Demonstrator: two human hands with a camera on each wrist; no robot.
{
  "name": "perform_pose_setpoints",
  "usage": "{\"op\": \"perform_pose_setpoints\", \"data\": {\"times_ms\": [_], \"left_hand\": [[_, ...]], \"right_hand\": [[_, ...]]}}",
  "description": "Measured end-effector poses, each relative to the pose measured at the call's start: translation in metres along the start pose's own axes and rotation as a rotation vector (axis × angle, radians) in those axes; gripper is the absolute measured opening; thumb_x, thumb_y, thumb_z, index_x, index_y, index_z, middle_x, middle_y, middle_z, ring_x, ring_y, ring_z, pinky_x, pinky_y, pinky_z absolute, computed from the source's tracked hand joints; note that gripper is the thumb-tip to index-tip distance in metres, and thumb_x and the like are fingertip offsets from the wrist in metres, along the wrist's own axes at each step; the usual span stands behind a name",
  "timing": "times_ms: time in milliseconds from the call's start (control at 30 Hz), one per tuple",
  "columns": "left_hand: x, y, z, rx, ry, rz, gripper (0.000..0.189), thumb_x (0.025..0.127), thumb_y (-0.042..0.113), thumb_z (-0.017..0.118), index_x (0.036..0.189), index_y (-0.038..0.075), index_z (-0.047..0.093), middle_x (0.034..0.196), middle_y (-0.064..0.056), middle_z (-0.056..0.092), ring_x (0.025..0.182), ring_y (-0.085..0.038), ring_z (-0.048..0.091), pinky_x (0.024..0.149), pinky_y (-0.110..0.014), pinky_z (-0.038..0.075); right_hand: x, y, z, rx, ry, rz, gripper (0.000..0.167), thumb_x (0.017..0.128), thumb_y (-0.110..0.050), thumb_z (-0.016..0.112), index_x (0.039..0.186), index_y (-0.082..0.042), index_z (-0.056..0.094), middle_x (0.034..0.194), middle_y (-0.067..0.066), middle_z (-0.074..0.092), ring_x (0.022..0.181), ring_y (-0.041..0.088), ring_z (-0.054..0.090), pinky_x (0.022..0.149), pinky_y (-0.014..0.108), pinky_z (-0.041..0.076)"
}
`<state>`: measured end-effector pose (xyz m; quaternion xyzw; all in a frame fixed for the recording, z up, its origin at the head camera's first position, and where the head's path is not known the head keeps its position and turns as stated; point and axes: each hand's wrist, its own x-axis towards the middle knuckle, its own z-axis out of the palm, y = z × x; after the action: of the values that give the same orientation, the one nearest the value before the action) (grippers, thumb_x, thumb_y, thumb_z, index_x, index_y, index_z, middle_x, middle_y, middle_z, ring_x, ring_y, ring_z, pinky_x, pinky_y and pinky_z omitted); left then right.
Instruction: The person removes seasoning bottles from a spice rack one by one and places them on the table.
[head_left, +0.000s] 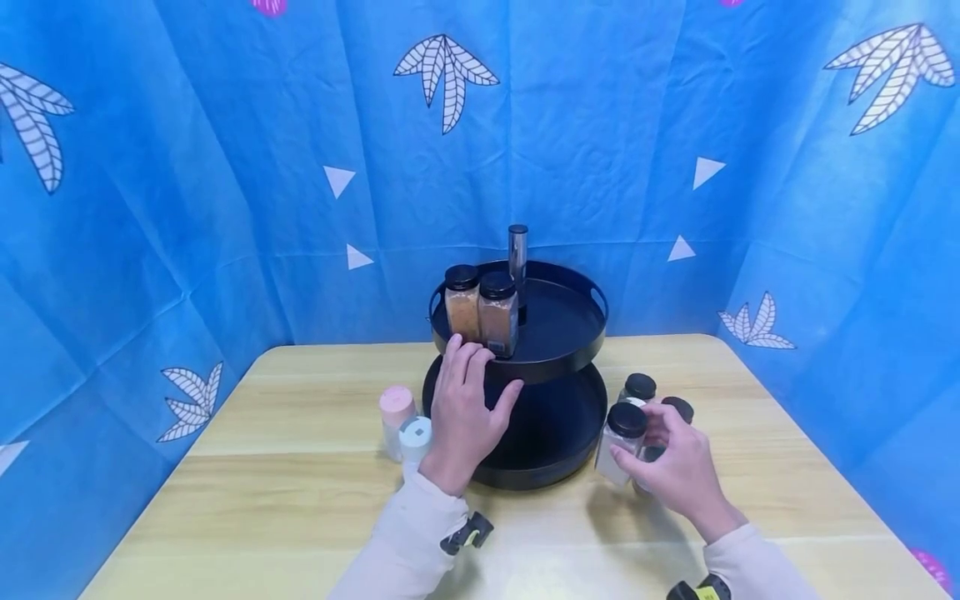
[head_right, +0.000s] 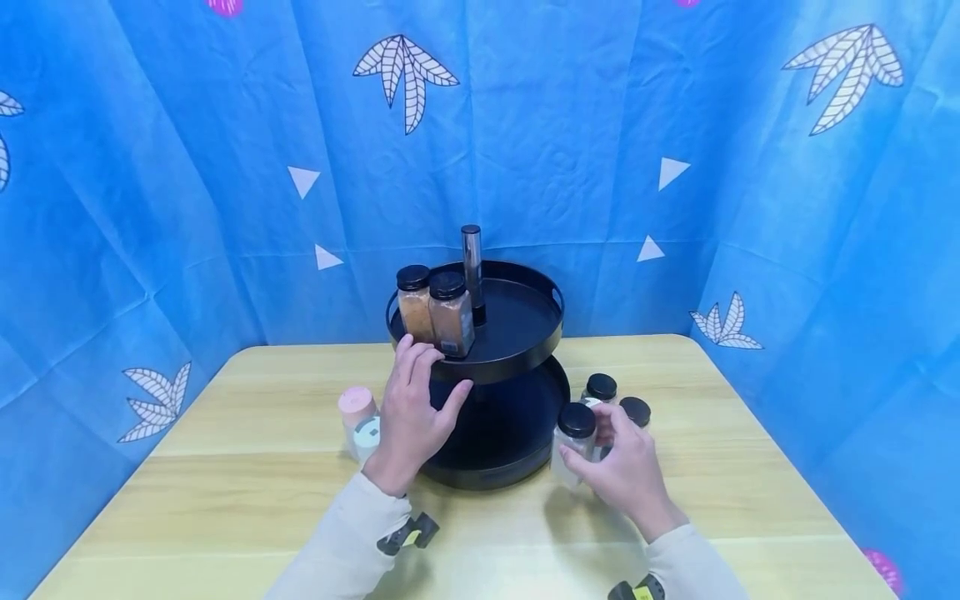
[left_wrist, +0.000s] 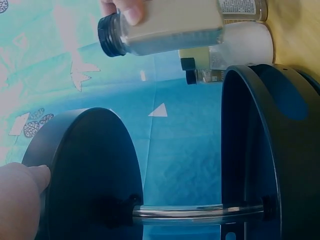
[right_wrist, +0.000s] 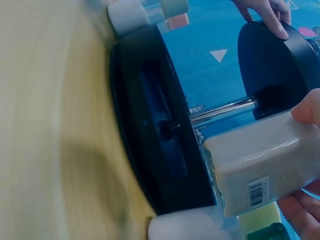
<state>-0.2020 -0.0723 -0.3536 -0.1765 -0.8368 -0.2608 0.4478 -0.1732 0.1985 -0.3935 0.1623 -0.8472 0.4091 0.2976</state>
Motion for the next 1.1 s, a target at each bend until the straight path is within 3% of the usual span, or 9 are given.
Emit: {"op": "perform_pose_setpoints", "data": {"times_ms": [333,667,867,1100], "left_hand": [[-0.002,0.0,0.0,0.0,-0.007,-0.002,0.048,0.083,0.032,0.077,0.115,0.003,0.056,0.122,-0.015,0.056,0.135,-0.034,0.039,0.111,-0.048,0.031],[-0.001,0.0,0.001,0.006,0.005,-0.008,0.048,0.082,0.031,0.078,0.114,0.003,0.055,0.122,-0.015,0.055,0.134,-0.035,0.04,0.11,-0.048,0.032],[-0.001,0.0,0.0,0.012,0.009,-0.005,0.049,0.082,0.031,0.078,0.115,0.004,0.055,0.123,-0.015,0.055,0.134,-0.035,0.04,0.11,-0.049,0.032],[-0.001,0.0,0.0,0.016,0.008,-0.001,0.049,0.082,0.031,0.078,0.115,0.003,0.055,0.123,-0.015,0.055,0.134,-0.035,0.04,0.11,-0.049,0.032]], "right_hand": [[-0.008,0.003,0.005,-0.027,-0.013,0.015,0.058,0.058,-0.005,0.09,0.106,0.001,0.058,0.084,0.007,0.07,0.073,0.009,0.065,0.065,0.014,0.052],[-0.009,-0.002,0.008,-0.038,-0.036,0.017,0.058,0.06,-0.007,0.09,0.107,0.002,0.057,0.086,0.008,0.07,0.073,0.017,0.068,0.065,0.026,0.057],[-0.014,0.002,0.012,0.013,-0.073,0.031,0.057,0.062,-0.004,0.09,0.107,0.002,0.056,0.091,0.014,0.071,0.077,0.026,0.071,0.067,0.026,0.058],[-0.022,0.006,0.018,0.058,-0.074,0.031,0.055,0.062,-0.002,0.089,0.105,0.002,0.056,0.093,0.015,0.07,0.077,0.027,0.071,0.065,0.027,0.058]]}}
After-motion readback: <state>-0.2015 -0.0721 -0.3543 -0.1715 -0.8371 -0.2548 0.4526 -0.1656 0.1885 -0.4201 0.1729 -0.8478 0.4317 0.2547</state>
